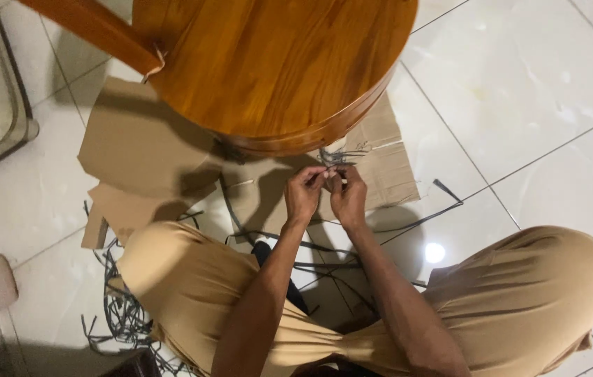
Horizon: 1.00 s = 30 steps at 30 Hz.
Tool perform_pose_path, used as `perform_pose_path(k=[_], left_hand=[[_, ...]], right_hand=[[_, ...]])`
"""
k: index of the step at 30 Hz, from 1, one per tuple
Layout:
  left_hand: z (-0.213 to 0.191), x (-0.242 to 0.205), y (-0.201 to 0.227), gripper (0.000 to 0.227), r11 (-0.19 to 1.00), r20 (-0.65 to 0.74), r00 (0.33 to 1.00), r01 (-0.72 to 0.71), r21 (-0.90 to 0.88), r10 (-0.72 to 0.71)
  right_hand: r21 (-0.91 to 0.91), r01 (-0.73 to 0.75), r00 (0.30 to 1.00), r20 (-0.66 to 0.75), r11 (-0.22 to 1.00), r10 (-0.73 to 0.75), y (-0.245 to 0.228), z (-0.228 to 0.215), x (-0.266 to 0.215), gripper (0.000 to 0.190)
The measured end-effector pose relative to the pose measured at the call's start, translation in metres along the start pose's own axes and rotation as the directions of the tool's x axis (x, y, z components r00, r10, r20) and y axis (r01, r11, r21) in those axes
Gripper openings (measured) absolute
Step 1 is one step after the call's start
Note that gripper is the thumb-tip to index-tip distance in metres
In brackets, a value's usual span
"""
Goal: The person assembles a round wooden chair by securing its components using wire ties while sitting on a tiled floor.
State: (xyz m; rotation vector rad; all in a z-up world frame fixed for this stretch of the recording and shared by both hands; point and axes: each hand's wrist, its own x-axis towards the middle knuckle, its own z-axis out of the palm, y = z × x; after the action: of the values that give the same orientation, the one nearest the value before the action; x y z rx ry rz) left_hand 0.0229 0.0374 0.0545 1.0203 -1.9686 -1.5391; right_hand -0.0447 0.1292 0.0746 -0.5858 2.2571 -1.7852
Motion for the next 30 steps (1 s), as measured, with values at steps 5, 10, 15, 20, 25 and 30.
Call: perform_pose_path(k=[5, 10, 15, 20, 25, 30], left_hand=[[0.007, 0.01, -0.008, 0.012, 0.996, 0.001, 0.999, -0.035, 0.084, 0.035], [0.013, 0.011, -0.006, 0.009, 0.998, 0.006, 1.0, 0.02, 0.052, -0.02], [0.021, 0.013, -0.029, 0.011, 0.947, 0.032, 0.983, 0.182, -0.266, -0.18], [0.025, 0.023, -0.038, 0.017, 0.841, 0.05, 0.95, 0.297, -0.452, -0.309], [0.018, 0.03, -0.042, 0.016, 0.913, 0.067, 0.979, 0.202, -0.355, -0.191], [0.005, 0.033, -0.096, 0.024, 0.913, -0.072, 0.941, 0.301, -0.276, -0.332]], right_hand=[[0.006, -0.032, 0.999, -0.004, 0.999, 0.032, 0.002, -0.005, 0.005, 0.008], [0.007, -0.055, 0.998, -0.028, 0.998, 0.056, 0.002, -0.006, 0.006, 0.008], [0.197, -0.154, 0.984, -0.059, 0.968, 0.169, 0.017, 0.002, 0.005, 0.015], [0.33, -0.241, 0.952, -0.104, 0.913, 0.288, 0.004, 0.005, 0.005, 0.015], [0.417, -0.292, 0.923, -0.112, 0.861, 0.368, -0.003, 0.001, 0.003, 0.016], [0.527, -0.46, 0.776, -0.152, 0.715, 0.612, 0.071, -0.002, -0.007, 0.015]])
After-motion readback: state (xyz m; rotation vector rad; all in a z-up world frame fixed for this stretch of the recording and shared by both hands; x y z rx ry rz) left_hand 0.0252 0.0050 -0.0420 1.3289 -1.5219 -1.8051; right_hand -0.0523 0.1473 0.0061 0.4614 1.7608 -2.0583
